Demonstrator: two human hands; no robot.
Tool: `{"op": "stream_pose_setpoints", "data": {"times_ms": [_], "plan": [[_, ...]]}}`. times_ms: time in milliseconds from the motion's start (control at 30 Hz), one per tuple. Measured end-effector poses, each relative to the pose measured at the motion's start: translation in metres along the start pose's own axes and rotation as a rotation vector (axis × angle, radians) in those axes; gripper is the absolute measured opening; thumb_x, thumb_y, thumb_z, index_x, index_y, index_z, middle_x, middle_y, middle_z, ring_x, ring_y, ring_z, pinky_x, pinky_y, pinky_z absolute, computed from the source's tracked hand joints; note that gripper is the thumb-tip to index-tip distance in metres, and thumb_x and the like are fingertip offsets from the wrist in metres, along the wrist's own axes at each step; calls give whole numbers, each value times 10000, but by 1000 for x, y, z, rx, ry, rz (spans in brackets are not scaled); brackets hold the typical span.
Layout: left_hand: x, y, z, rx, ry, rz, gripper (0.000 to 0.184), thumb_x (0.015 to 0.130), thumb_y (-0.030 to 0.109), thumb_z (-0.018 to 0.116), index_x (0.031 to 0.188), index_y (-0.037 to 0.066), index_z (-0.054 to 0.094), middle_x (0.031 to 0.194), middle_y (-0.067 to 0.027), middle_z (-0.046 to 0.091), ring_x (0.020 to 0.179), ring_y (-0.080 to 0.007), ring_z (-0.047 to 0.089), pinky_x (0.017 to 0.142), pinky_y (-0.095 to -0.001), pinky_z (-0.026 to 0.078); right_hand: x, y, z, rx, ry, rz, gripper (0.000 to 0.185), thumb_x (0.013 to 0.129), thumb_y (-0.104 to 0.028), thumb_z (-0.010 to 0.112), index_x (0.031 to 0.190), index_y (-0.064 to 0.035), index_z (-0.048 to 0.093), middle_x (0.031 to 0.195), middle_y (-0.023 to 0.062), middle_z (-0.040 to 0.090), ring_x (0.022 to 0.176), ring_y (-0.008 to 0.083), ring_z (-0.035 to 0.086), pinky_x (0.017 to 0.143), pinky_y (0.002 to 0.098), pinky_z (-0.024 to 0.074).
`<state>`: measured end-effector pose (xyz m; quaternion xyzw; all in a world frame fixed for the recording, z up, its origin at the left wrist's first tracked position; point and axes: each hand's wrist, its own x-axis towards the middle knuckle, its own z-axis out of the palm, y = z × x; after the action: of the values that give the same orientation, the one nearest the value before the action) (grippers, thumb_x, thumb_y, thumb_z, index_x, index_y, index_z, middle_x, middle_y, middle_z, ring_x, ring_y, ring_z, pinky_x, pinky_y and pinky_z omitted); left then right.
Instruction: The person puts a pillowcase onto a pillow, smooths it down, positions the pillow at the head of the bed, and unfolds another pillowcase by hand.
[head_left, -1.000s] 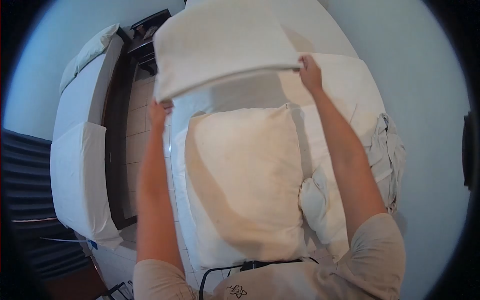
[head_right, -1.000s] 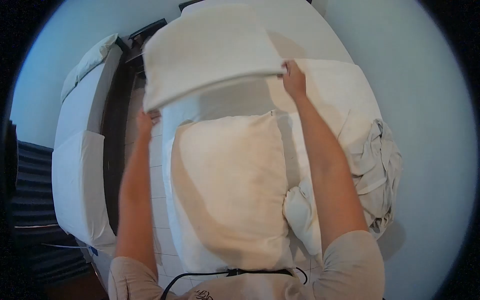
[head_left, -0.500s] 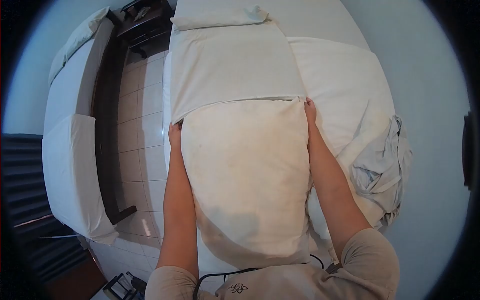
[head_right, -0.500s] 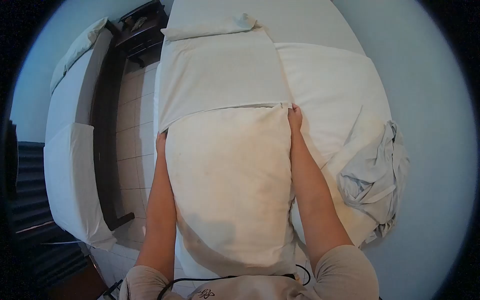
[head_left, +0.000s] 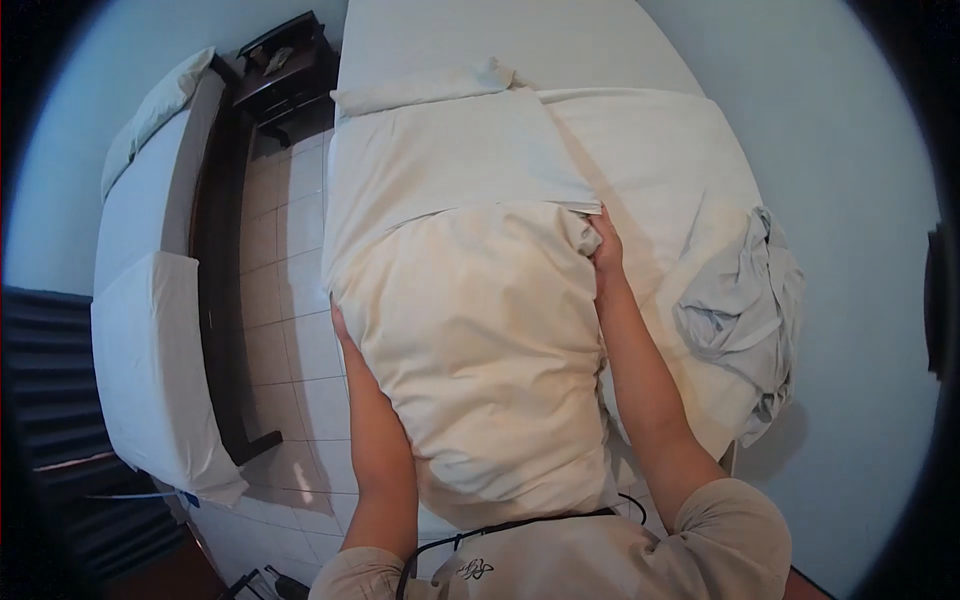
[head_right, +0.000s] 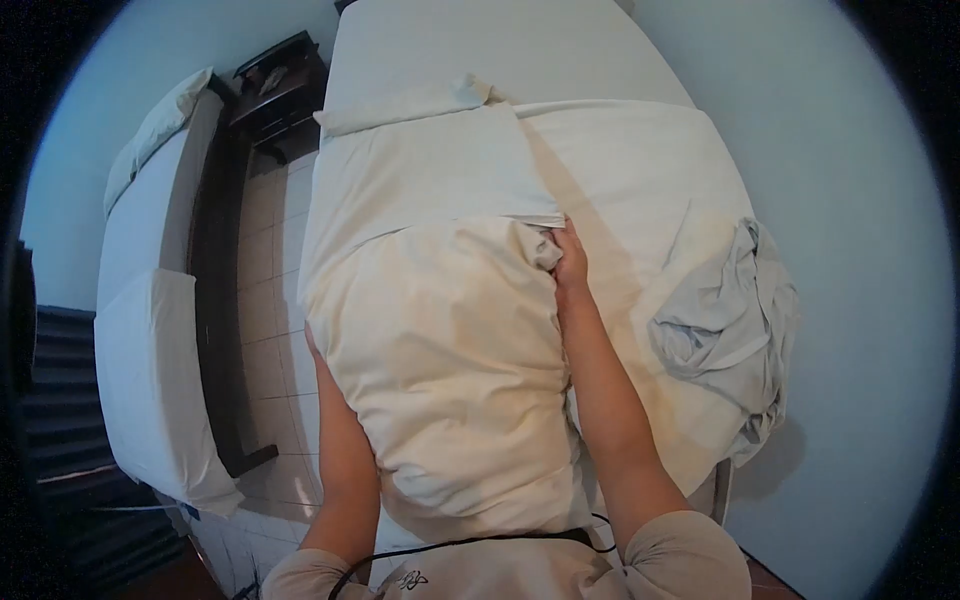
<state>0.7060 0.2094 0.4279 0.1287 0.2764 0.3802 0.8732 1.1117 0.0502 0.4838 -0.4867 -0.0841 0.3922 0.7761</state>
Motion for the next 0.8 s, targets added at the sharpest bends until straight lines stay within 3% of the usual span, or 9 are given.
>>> {"op": "stream_pose_setpoints", "data": {"times_ms": [100,200,367,467,500,533,600,667,800], "plan": [[-20,-4,-1,37,20,-23,389,963,173,386,1283,-28,478,1244,-166,566,1067,-276,602,875,-380,525,-48,-24,20,143,-245,-11,256,955,-141,452,1204,-102,496,625,-22,467,527,51,410,462,203,336],[-26,-8,-1,97,55,-50,381,961,166,395,1275,-30,482,1236,-166,570,1065,-275,601,877,-381,521,-59,-23,29,120,-159,3,245,961,-136,433,1195,-94,492,630,-7,481,544,60,440,487,210,365],[-6,2,1,447,234,-6,368,957,154,410,1262,-34,491,1222,-165,576,1063,-274,600,881,-381,515,-50,4,29,-12,21,99,251,937,-83,450,1177,-94,525,927,46,654,813,104,588,719,237,456],[17,17,11,821,517,265,325,934,119,457,1213,-34,522,1186,-159,589,1046,-273,598,888,-382,497,-39,16,24,67,-52,34,307,919,-95,479,1226,-75,474,1033,95,639,953,157,595,838,269,479],[23,19,27,1051,717,492,285,912,86,502,1166,-34,551,1153,-153,601,1031,-273,597,895,-382,480,-43,12,26,74,-46,36,307,919,-95,479,1226,-75,474,1033,95,639,953,157,595,838,269,479],[28,17,43,1060,715,490,285,912,86,502,1166,-34,551,1153,-153,601,1031,-273,597,895,-382,480,-47,7,28,93,-70,44,406,890,-69,527,1273,-61,392,1082,117,621,998,178,589,892,295,465],[17,-9,125,1328,519,889,248,860,38,563,1098,-26,582,1101,-131,613,995,-269,596,900,-359,454,-55,2,31,116,-89,56,530,862,-44,575,1321,-47,310,1131,139,604,1044,199,583,947,321,451],[12,-38,200,1527,165,894,240,844,46,567,1075,-12,603,1079,-127,622,1021,-262,589,918,-335,437,-62,5,32,0,-127,-8,735,763,3,684,1309,-53,195,1185,157,555,1046,208,569,961,334,443],[67,-108,254,1706,-421,661,279,822,88,590,1095,43,627,1112,-165,622,1059,-317,581,932,-374,443,-61,15,28,41,-94,22,761,692,44,735,1231,-55,207,1177,146,529,1040,192,557,926,334,462]]}}
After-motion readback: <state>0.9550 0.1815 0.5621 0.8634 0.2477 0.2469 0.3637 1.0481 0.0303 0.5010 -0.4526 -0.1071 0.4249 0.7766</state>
